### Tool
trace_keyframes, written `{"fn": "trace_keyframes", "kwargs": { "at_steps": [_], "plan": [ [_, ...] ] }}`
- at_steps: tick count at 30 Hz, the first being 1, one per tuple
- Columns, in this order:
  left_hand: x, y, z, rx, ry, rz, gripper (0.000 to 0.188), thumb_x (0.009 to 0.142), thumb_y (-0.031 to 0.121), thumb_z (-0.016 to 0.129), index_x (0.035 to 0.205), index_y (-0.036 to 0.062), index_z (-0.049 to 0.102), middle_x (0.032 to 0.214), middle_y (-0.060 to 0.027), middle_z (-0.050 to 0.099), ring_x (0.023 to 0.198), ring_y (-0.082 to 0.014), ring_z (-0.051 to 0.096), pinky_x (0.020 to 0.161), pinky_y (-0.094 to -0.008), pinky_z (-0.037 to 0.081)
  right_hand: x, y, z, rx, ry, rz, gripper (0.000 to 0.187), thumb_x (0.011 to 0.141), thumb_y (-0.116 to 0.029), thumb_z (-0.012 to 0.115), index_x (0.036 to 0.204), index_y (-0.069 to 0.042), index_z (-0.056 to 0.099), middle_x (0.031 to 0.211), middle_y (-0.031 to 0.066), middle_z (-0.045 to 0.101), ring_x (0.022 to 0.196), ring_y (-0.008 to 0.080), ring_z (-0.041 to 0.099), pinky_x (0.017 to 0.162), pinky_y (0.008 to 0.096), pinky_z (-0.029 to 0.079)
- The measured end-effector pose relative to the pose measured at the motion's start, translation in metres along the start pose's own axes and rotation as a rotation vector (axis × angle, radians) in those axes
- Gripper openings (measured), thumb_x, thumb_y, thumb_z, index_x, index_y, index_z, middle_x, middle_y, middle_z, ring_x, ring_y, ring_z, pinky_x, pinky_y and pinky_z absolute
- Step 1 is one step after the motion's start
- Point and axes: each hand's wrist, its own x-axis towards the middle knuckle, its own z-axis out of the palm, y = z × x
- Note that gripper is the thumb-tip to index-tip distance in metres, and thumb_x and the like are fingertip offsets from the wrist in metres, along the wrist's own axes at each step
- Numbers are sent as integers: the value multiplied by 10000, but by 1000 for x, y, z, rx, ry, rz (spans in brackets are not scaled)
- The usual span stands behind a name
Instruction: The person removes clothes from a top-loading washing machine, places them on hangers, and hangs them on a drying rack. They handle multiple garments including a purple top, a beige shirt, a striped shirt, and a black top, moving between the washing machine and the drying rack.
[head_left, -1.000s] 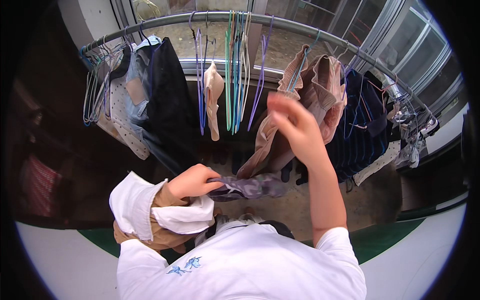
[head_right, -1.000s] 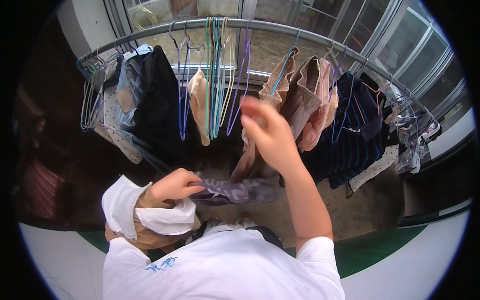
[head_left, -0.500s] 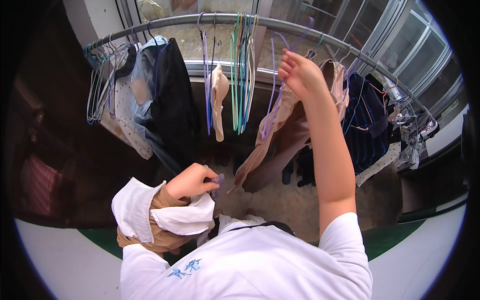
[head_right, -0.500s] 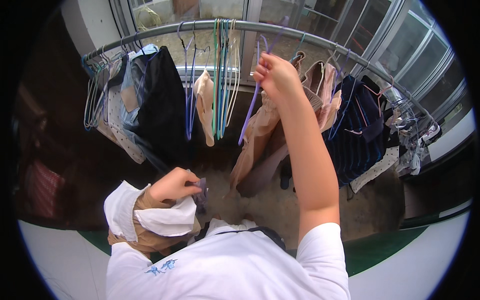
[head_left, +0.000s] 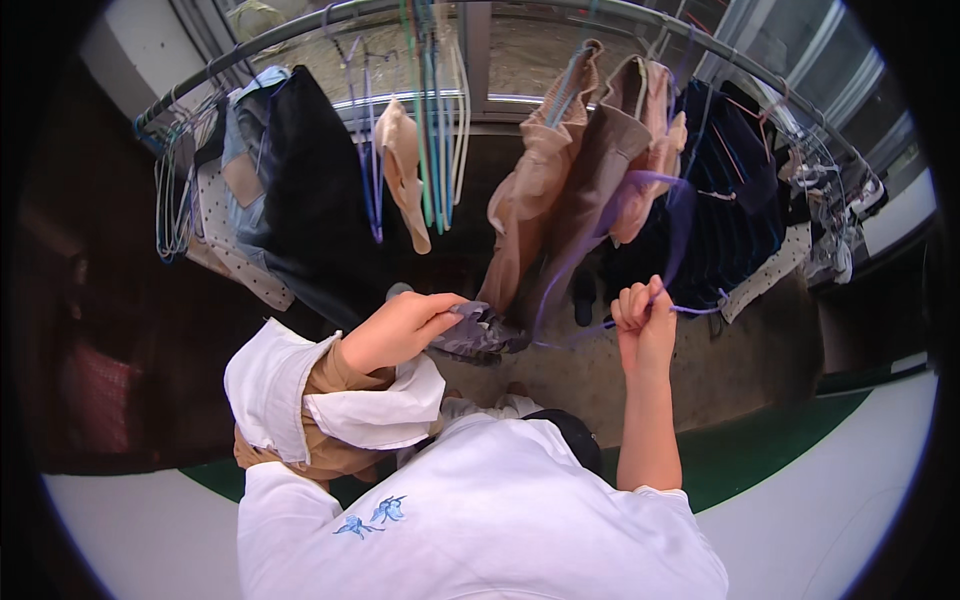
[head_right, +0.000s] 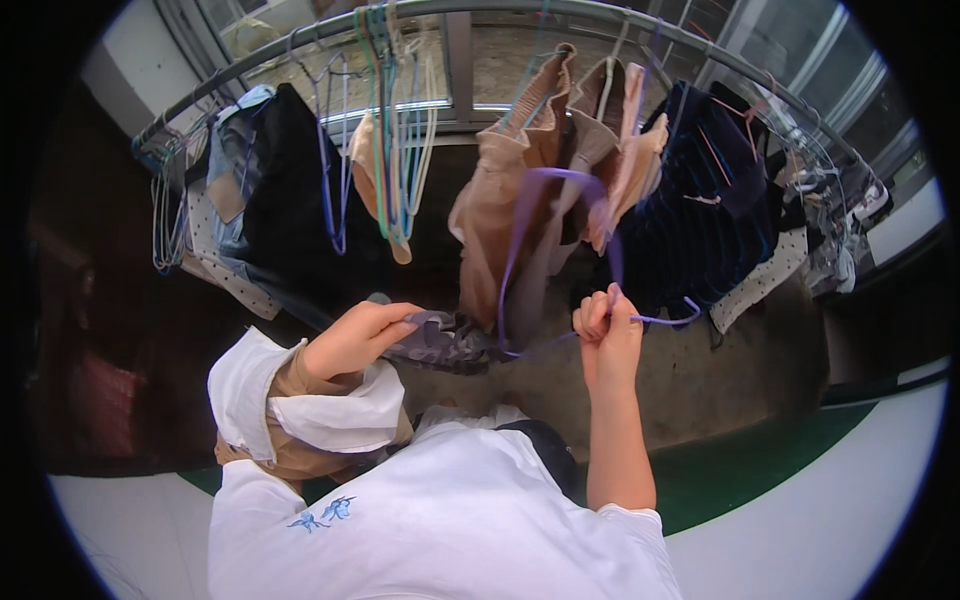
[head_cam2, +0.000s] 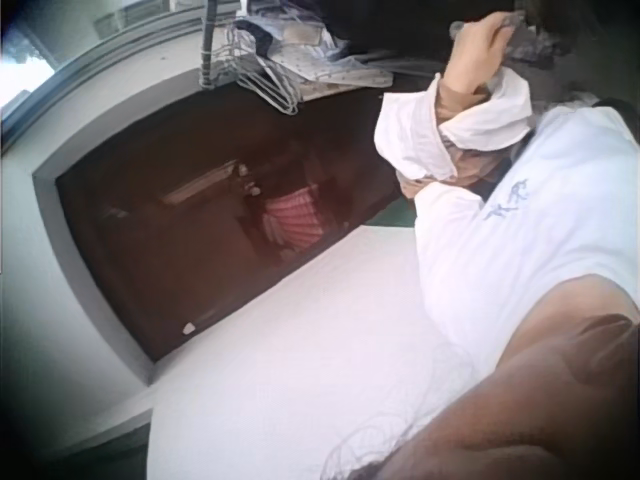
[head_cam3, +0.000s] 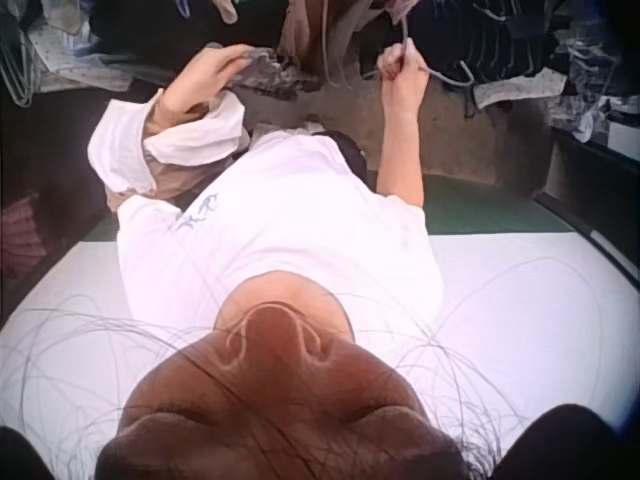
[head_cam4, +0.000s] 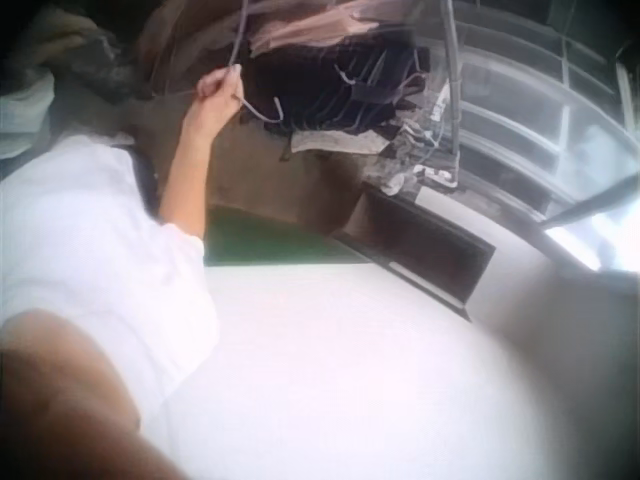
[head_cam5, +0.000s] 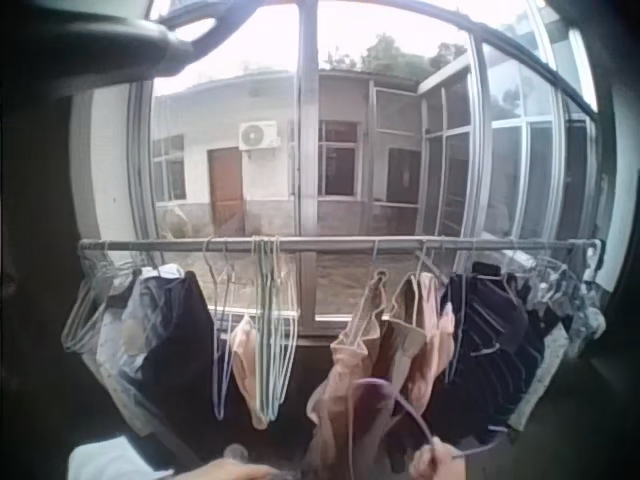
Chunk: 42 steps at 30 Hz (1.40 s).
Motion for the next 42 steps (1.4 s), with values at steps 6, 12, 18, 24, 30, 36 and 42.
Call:
{"fn": "trace_keyframes", "kwargs": {
  "at_steps": [6,12,18,24,30,36,42],
  "plan": [
    [37,31,10,8,-169,46,241,948,112,528,1141,16,636,873,-195,682,770,-324,667,708,-340,516,11,-1,4,319,-235,-5,516,1034,-269,419,549,-96,385,524,0,343,526,107,278,503,287,231],
    [38,66,-12,-62,-224,101,268,948,87,522,1184,4,620,820,-172,664,695,-253,633,682,-307,501,20,4,10,333,-369,-19,526,1025,-261,440,535,-73,413,513,5,346,505,112,262,483,287,222],
    [9,61,-36,-633,-12,102,264,988,71,488,1186,-67,594,979,-78,683,828,-103,607,779,-237,487,7,51,3,240,-306,9,436,992,-229,531,595,-59,473,552,17,414,529,129,353,517,289,284],
    [-6,41,-43,-583,166,53,260,1010,85,485,1182,-82,586,996,-41,661,880,-81,576,814,-212,467,-5,10,-9,-612,-21,15,387,962,-204,601,603,-71,552,593,-45,495,567,37,402,527,234,273],
    [2,19,-31,-301,388,172,216,965,78,539,1126,0,661,914,-80,673,794,-154,583,758,-259,469,-5,-58,31,-1000,13,-87,418,953,-194,609,575,-43,510,561,-51,418,553,32,331,520,248,223],
    [5,12,-29,-45,399,251,285,880,-7,576,1127,55,704,1064,-58,698,894,-184,522,808,-285,435,-9,-65,45,-1216,22,-20,410,938,-192,628,581,-22,515,549,-47,409,546,46,341,515,256,243],
    [11,12,-18,154,348,369,304,722,12,749,1013,101,746,990,-10,713,854,-212,489,774,-310,452,-13,-81,84,-1284,-77,-140,274,874,-158,710,695,39,646,581,25,558,536,76,459,503,247,354]
  ]
}}
